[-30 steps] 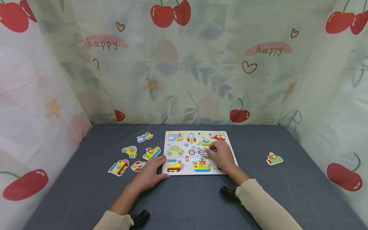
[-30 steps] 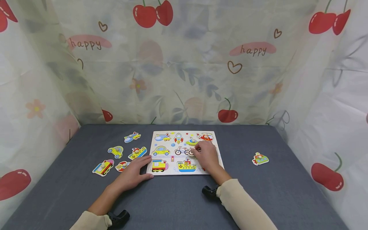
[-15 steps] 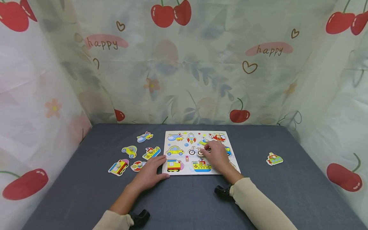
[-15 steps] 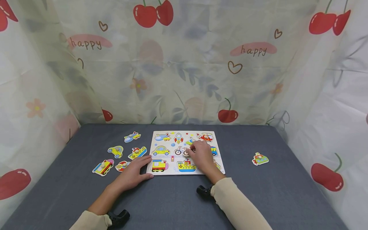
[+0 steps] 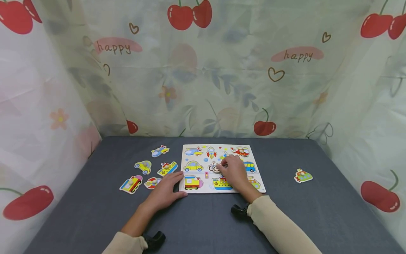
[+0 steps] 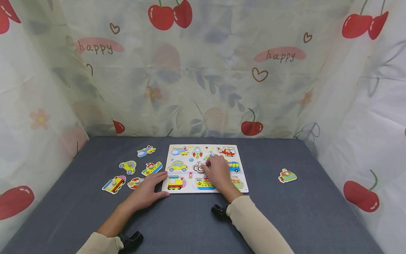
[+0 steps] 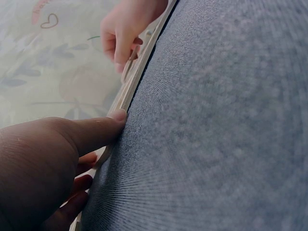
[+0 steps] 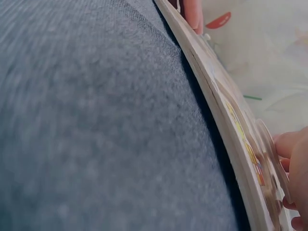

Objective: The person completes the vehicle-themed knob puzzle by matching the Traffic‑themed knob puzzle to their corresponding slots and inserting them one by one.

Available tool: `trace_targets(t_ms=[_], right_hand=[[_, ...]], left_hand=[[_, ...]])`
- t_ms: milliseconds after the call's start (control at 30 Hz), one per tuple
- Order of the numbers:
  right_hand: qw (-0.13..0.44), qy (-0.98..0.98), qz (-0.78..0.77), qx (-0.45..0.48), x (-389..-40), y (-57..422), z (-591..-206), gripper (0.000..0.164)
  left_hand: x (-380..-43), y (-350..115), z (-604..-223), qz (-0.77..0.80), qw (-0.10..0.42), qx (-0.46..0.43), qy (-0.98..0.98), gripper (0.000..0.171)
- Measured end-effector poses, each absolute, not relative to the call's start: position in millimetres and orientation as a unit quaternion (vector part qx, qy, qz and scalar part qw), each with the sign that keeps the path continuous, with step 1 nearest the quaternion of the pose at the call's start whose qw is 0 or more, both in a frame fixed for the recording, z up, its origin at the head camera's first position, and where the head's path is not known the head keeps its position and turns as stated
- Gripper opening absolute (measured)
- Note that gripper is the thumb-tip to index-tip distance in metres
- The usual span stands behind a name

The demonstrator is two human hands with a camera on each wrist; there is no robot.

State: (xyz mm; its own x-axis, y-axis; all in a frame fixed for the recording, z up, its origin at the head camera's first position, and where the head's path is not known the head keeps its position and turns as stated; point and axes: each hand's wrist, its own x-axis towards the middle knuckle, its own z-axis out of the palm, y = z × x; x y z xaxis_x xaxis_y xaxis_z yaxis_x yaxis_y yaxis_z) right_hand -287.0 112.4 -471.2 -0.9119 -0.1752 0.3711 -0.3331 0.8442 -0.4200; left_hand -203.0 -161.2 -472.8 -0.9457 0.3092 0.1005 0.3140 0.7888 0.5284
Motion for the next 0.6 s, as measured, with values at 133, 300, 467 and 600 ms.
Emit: trace_targets(t_ms=[133,300,467,600], right_hand=[[0.176,-0.944,0.243,0.136,-287,109,-472,0.021],[0.165,-0.947,0.244,0.131,-287,105,-471,0.021],[0.151,-0.951,0.243,0.12,-287,101,-470,0.021],[0.149,-0.952,0.241,0.116,-288,99,-470,0.021]], left_hand=[[-203,-161,-473,-0.281,0.007,-0.168,-0.945,0.068],[-203,-161,-474,-0.284,0.008,-0.17,-0.944,0.068],[-204,-162,-474,-0.283,0.008,-0.171,-0.944,0.068],[-204,-162,-475,-0.282,0.009,-0.172,-0.944,0.068]])
